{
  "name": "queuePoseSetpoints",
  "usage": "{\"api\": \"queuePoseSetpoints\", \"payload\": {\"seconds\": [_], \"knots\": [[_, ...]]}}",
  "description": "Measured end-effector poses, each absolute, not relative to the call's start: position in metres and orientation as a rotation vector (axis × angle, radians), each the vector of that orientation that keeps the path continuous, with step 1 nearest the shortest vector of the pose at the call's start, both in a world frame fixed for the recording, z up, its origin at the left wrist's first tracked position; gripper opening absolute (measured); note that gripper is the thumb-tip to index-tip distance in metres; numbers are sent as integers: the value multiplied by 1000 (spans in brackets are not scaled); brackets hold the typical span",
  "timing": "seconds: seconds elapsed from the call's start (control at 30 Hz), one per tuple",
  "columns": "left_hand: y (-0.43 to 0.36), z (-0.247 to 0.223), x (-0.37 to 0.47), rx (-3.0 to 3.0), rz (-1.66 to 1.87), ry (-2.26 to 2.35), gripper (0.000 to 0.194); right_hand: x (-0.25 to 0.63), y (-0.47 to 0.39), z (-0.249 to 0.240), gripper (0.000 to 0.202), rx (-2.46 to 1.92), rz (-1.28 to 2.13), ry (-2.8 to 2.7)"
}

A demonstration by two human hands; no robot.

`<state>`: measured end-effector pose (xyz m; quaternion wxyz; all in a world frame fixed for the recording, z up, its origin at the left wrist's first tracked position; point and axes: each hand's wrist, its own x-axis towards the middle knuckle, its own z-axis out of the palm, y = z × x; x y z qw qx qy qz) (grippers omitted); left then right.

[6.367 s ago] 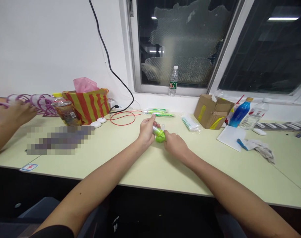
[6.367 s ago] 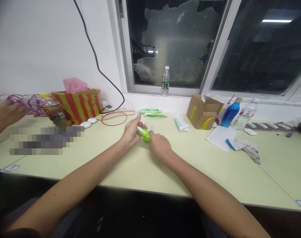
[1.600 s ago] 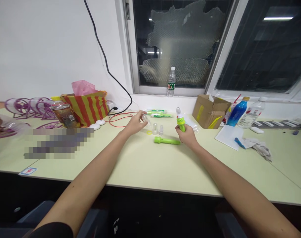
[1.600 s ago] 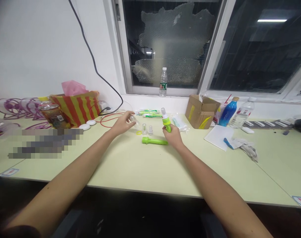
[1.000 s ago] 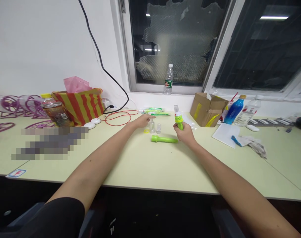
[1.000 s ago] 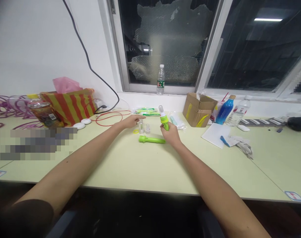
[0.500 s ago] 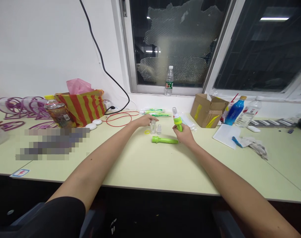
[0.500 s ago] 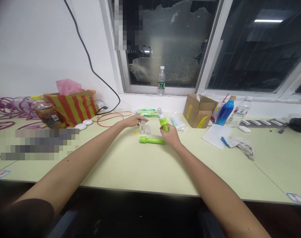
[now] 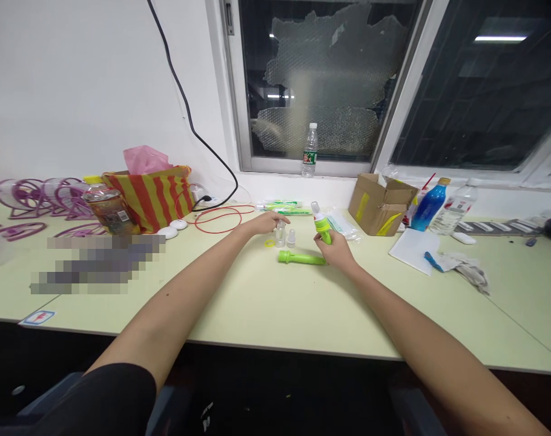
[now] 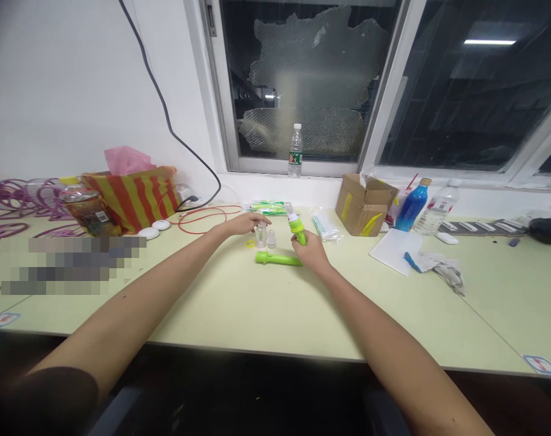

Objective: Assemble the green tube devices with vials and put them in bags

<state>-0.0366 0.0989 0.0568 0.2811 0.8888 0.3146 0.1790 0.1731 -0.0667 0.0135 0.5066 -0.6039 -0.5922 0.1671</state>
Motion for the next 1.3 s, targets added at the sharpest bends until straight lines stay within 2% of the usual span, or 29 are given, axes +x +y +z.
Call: {"api": "queuePoseSetpoints", "payload": {"seconds": [0.1,0.23,0.33,0.5,0.73,1.0,1.3], "knots": [[97,59,-37,2406,573,811,40,173,-66,13,14,-1472,415,-1429],[81,68,-33,2320,969,831,33,173,-66,12,16,-1491,415,-1453],[53,76,-23,2174,1148,596,34,172,-67,12,16,-1485,366,-1508],[13,83,-8,2072,1082,360,35,171,-68,12,16,-1507,311,-1596],[14,83,-15,1948,1107,405,31,170,-71,12,15,-1569,286,-1648],[31,85,-16,1962,1300,514,34,190,-62,16,12,-1679,157,-1526],[37,77,-23,2244,1249,739,24,199,-57,13,12,-1737,156,-1489]]}}
